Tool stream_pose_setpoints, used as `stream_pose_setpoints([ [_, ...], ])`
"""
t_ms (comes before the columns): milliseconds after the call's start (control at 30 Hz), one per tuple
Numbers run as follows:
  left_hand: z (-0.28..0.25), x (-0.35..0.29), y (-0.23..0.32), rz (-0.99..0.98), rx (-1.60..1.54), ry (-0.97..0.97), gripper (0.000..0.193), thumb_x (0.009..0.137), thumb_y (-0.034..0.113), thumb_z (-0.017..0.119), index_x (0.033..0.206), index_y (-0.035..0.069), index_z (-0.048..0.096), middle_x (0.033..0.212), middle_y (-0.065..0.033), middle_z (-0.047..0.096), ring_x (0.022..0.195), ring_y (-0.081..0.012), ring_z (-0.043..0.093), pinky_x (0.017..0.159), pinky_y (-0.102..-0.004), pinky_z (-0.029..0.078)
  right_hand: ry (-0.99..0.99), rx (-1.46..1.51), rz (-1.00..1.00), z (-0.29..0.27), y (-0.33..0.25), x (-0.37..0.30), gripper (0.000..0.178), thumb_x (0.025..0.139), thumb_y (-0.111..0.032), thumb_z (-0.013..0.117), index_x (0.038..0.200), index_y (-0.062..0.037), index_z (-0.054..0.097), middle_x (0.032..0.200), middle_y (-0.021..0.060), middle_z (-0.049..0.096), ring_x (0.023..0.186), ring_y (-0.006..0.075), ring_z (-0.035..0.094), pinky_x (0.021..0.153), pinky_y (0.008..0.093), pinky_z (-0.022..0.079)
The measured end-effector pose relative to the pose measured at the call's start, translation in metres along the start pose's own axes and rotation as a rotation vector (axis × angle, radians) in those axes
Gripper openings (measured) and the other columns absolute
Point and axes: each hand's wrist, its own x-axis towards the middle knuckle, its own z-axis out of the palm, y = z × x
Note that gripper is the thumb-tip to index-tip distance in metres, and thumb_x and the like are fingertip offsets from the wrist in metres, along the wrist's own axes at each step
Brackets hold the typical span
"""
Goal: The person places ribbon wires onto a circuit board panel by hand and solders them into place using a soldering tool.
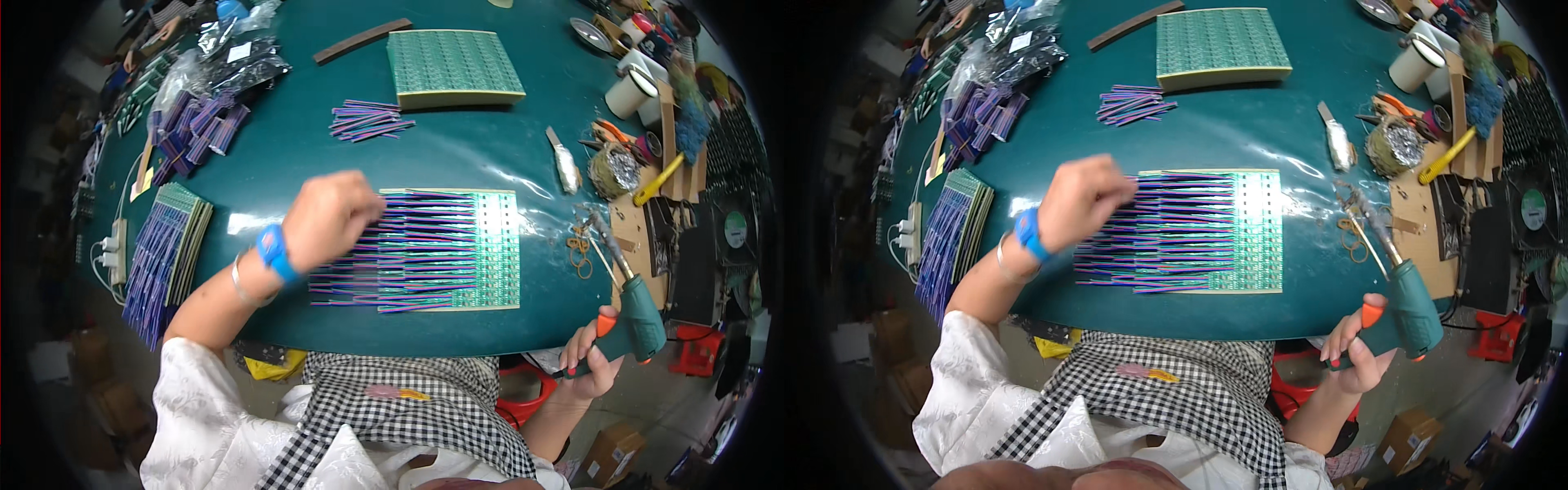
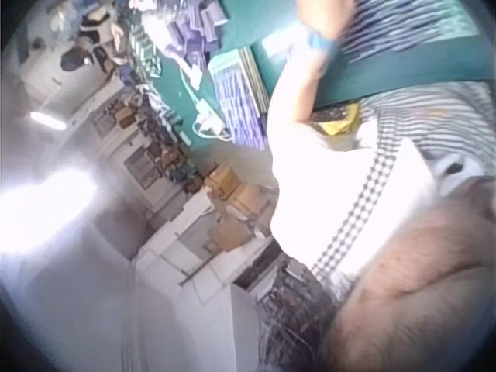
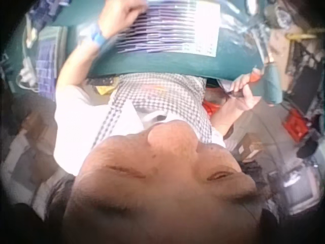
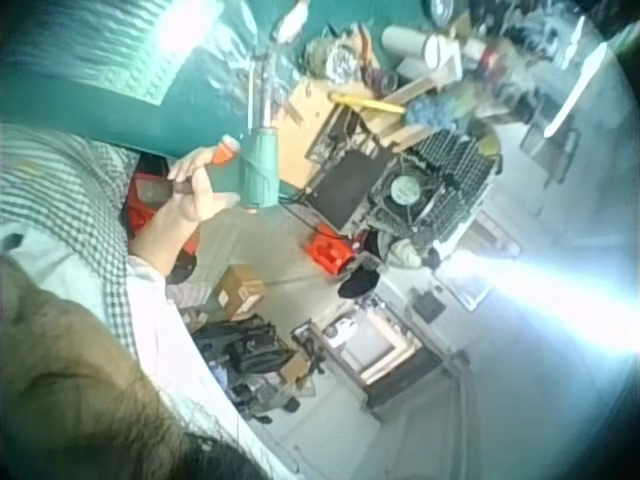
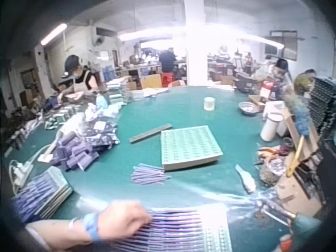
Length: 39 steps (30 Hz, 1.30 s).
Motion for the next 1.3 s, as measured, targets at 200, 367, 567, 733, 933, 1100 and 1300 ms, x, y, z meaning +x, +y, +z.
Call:
stream_pose_setpoints([
  [200, 0.030, 0.059, -0.074, -0.034, 0.253, 0.255, 0.013, 0.081, 0.010, 0.072, 0.092, 0.004, 0.071, 0.093, -0.0130, 0.066, 0.090, -0.0324, 0.062, 0.079, -0.0400, 0.050, -0.047, 0.025, 0.050, 0.015, 0.006, -0.014, 0.057, 0.079, -0.004, 0.063, 0.129, 0.0119, 0.040, 0.065, 0.0093, 0.050, 0.047, 0.0155, 0.049, 0.041, 0.0276, 0.048],
  [367, 0.039, 0.069, -0.089, -0.151, 0.239, 0.188, 0.017, 0.078, 0.011, 0.076, 0.079, 0.004, 0.060, 0.080, -0.0105, 0.057, 0.076, -0.0301, 0.057, 0.069, -0.0397, 0.046, -0.011, -0.040, 0.135, 0.014, 0.006, -0.023, 0.059, 0.075, -0.006, 0.062, 0.128, 0.0108, 0.041, 0.064, 0.0101, 0.050, 0.046, 0.0153, 0.049, 0.041, 0.0291, 0.048],
  [567, 0.028, 0.064, -0.070, -0.162, 0.187, 0.231, 0.009, 0.083, 0.002, 0.071, 0.088, 0.001, 0.064, 0.079, -0.0089, 0.065, 0.071, -0.0191, 0.061, 0.066, -0.0303, 0.049, -0.046, 0.025, 0.113, 0.004, 0.012, -0.030, 0.058, 0.076, -0.006, 0.062, 0.127, 0.0114, 0.041, 0.064, 0.0109, 0.050, 0.045, 0.0159, 0.050, 0.040, 0.0292, 0.048],
  [733, 0.030, 0.051, 0.007, -0.222, -0.308, 0.042, 0.024, 0.089, -0.007, 0.061, 0.109, 0.002, 0.070, 0.080, -0.0043, 0.065, 0.066, -0.0085, 0.058, 0.061, -0.0225, 0.049, -0.031, 0.236, 0.172, -0.006, 0.017, -0.045, 0.058, 0.078, -0.006, 0.062, 0.128, 0.0125, 0.040, 0.065, 0.0109, 0.050, 0.046, 0.0172, 0.051, 0.041, 0.0303, 0.049],
  [933, 0.046, 0.027, 0.065, 0.078, -0.347, -0.080, 0.020, 0.077, -0.008, 0.071, 0.094, 0.001, 0.073, 0.081, -0.0101, 0.065, 0.074, -0.0223, 0.064, 0.067, -0.0303, 0.052, 0.003, 0.357, 0.183, -0.009, 0.017, -0.060, 0.060, 0.081, -0.009, 0.062, 0.131, 0.0120, 0.037, 0.066, 0.0113, 0.049, 0.047, 0.0174, 0.050, 0.039, 0.0306, 0.049],
  [1100, 0.061, 0.005, 0.079, 0.189, -0.263, -0.137, 0.035, 0.068, -0.011, 0.072, 0.099, 0.004, 0.074, 0.083, -0.0078, 0.063, 0.073, -0.0213, 0.064, 0.061, -0.0305, 0.052, -0.110, 0.199, 0.222, -0.021, 0.014, -0.077, 0.067, 0.084, -0.015, 0.066, 0.136, 0.0111, 0.034, 0.067, 0.0118, 0.050, 0.050, 0.0185, 0.051, 0.041, 0.0325, 0.051],
  [1300, 0.080, -0.015, 0.073, 0.224, -0.177, -0.145, 0.030, 0.068, -0.007, 0.070, 0.096, 0.001, 0.073, 0.084, -0.0074, 0.061, 0.071, -0.0230, 0.063, 0.058, -0.0333, 0.052, -0.005, 0.096, 0.423, -0.009, 0.006, -0.107, 0.069, 0.076, -0.023, 0.080, 0.129, 0.0116, 0.053, 0.068, 0.0103, 0.057, 0.052, 0.0161, 0.053, 0.049, 0.0251, 0.043],
])
